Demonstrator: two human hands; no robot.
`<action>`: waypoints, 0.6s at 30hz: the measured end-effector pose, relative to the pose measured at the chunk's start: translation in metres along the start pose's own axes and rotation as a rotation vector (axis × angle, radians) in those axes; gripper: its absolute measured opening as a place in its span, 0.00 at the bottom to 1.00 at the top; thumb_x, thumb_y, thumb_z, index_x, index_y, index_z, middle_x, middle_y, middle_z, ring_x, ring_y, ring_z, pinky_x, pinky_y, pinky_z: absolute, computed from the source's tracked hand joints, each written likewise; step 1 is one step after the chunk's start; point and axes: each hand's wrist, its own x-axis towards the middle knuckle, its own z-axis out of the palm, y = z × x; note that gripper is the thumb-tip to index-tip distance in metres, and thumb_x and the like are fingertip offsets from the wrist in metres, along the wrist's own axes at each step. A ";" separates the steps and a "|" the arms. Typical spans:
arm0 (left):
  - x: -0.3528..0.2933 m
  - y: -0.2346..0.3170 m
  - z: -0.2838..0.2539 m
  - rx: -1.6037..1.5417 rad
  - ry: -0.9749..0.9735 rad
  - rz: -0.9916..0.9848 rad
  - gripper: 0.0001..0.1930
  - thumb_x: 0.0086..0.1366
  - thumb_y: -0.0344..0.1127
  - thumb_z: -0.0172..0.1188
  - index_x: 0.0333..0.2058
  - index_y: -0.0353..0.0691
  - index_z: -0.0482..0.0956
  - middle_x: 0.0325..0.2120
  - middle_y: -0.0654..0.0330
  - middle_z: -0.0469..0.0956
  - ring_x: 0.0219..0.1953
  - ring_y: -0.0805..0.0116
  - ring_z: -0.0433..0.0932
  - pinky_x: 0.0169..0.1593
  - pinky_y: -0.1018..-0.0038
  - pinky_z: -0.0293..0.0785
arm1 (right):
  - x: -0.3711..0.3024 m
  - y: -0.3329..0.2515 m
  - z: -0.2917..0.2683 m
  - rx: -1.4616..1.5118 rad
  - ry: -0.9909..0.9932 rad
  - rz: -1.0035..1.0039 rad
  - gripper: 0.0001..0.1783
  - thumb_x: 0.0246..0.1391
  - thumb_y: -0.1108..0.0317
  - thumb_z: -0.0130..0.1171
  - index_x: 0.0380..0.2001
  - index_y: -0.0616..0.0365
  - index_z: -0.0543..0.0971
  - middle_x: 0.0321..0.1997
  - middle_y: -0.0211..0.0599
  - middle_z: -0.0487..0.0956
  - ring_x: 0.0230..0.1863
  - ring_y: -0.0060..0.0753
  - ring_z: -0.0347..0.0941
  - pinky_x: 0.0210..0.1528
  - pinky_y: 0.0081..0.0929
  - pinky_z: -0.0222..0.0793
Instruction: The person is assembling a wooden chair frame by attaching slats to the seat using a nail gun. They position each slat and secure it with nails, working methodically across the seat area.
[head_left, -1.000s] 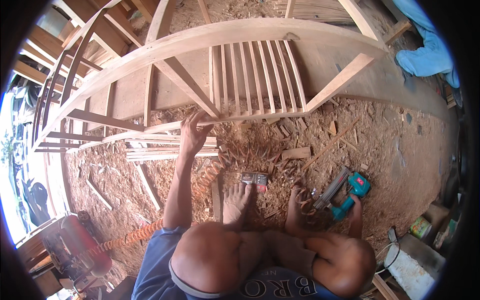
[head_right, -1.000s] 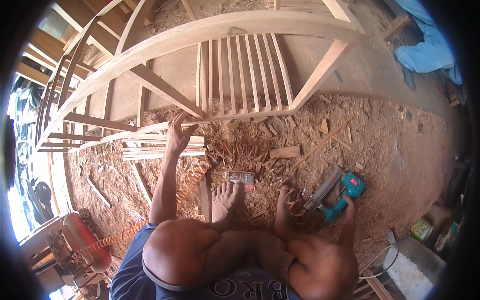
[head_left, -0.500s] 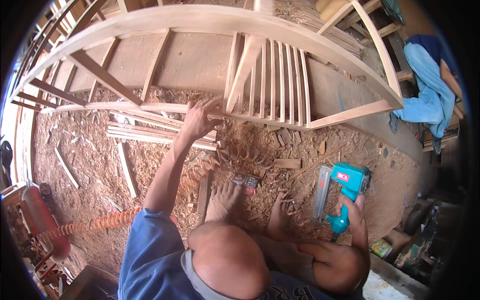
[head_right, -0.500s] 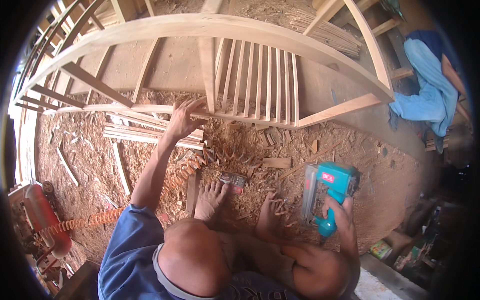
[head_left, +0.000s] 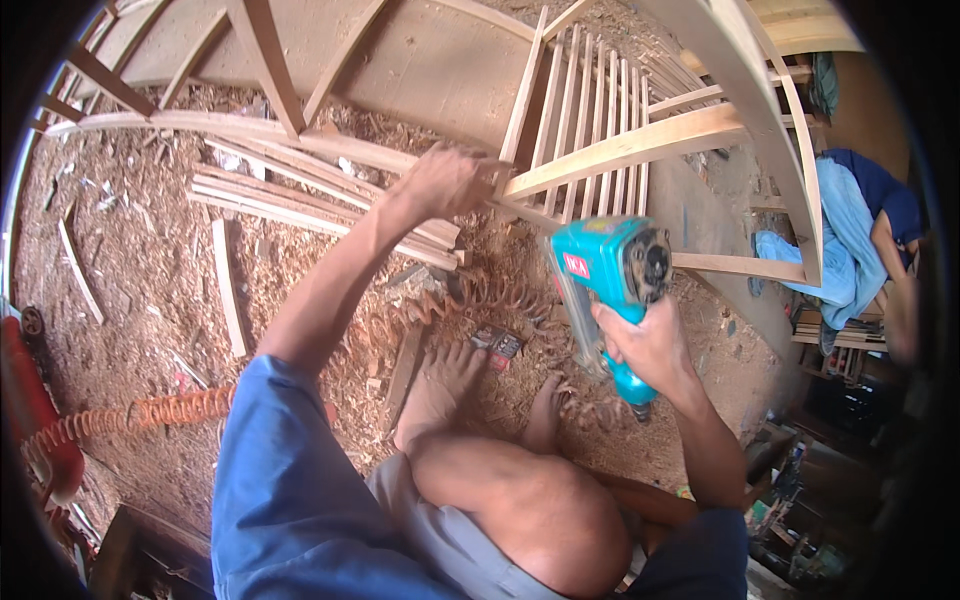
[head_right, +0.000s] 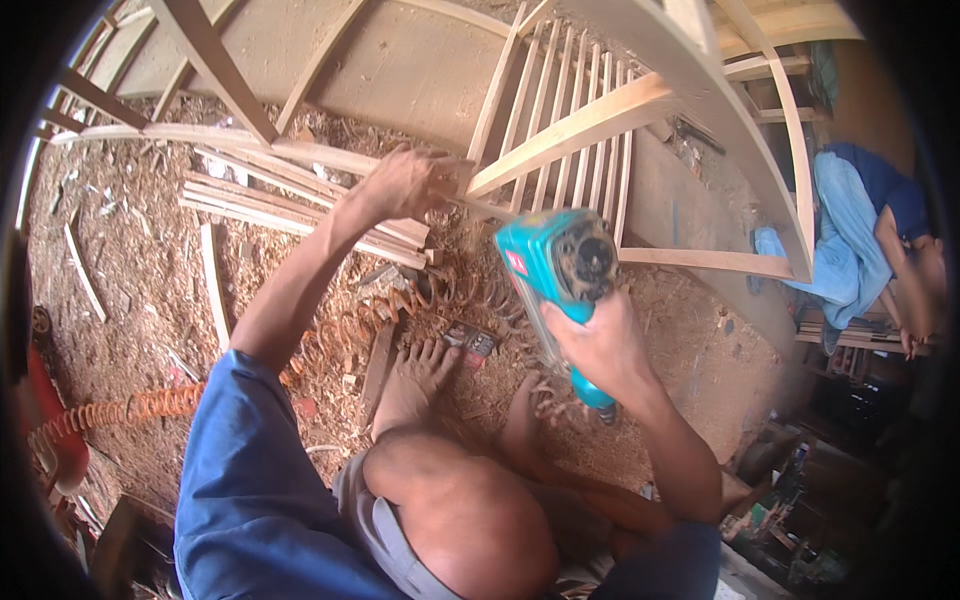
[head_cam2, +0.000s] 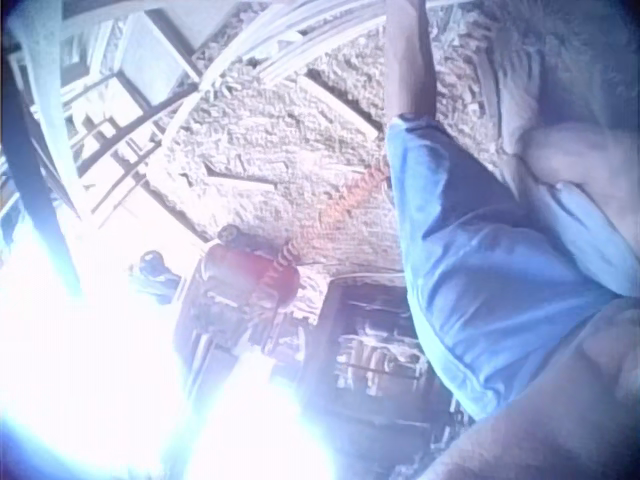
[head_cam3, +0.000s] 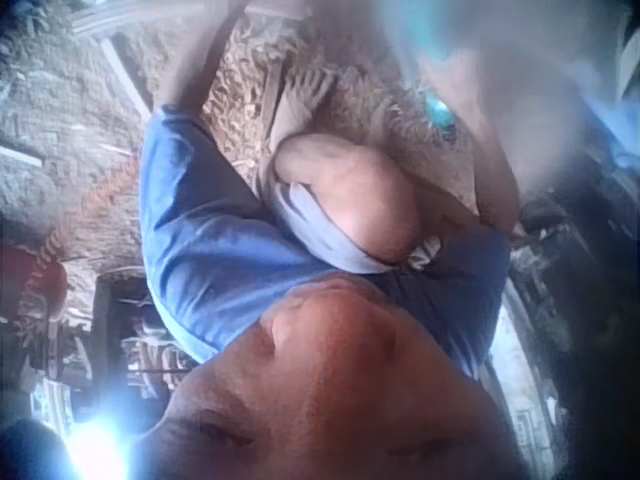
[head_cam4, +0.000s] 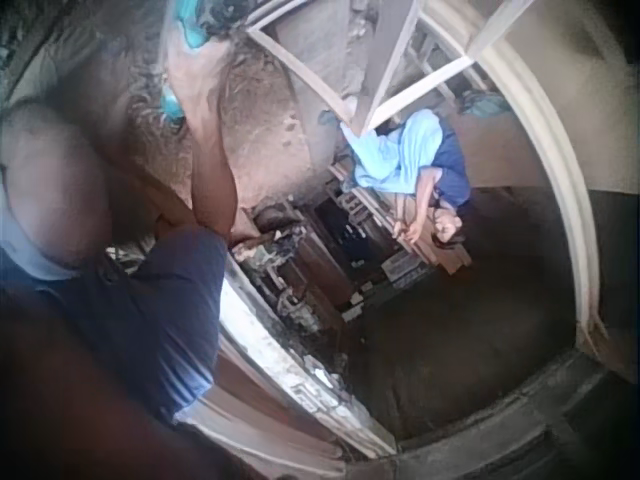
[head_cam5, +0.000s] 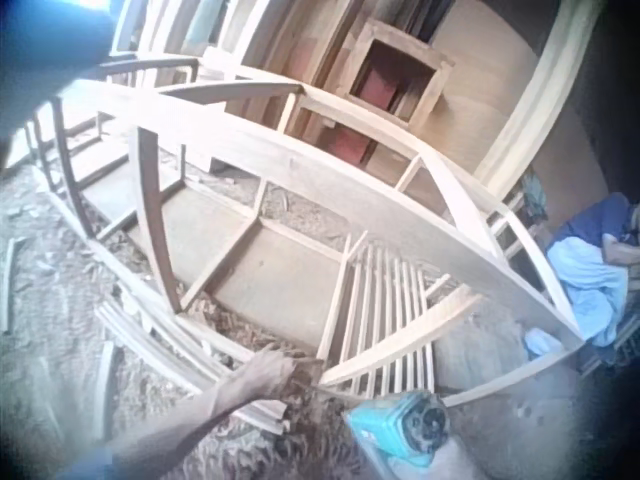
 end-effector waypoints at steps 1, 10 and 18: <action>0.002 -0.004 0.002 -0.029 -0.050 -0.042 0.25 0.68 0.47 0.61 0.63 0.54 0.74 0.55 0.48 0.79 0.52 0.55 0.82 0.61 0.47 0.74 | 0.004 -0.006 0.006 0.016 0.006 0.030 0.09 0.55 0.66 0.65 0.31 0.62 0.82 0.21 0.39 0.81 0.22 0.27 0.79 0.28 0.31 0.73; 0.035 -0.030 -0.005 0.678 -0.274 0.421 0.25 0.67 0.28 0.49 0.63 0.39 0.72 0.40 0.54 0.85 0.31 0.66 0.83 0.48 0.63 0.83 | 0.031 -0.052 0.041 -0.148 0.100 0.010 0.12 0.56 0.64 0.64 0.26 0.63 0.82 0.14 0.34 0.77 0.15 0.24 0.74 0.20 0.28 0.69; 0.040 -0.056 0.009 0.714 0.196 0.593 0.12 0.65 0.30 0.52 0.39 0.32 0.84 0.28 0.54 0.83 0.30 0.63 0.82 0.39 0.70 0.80 | 0.063 -0.075 0.054 -0.175 0.067 -0.014 0.10 0.58 0.68 0.62 0.28 0.66 0.80 0.14 0.34 0.76 0.14 0.25 0.72 0.18 0.27 0.67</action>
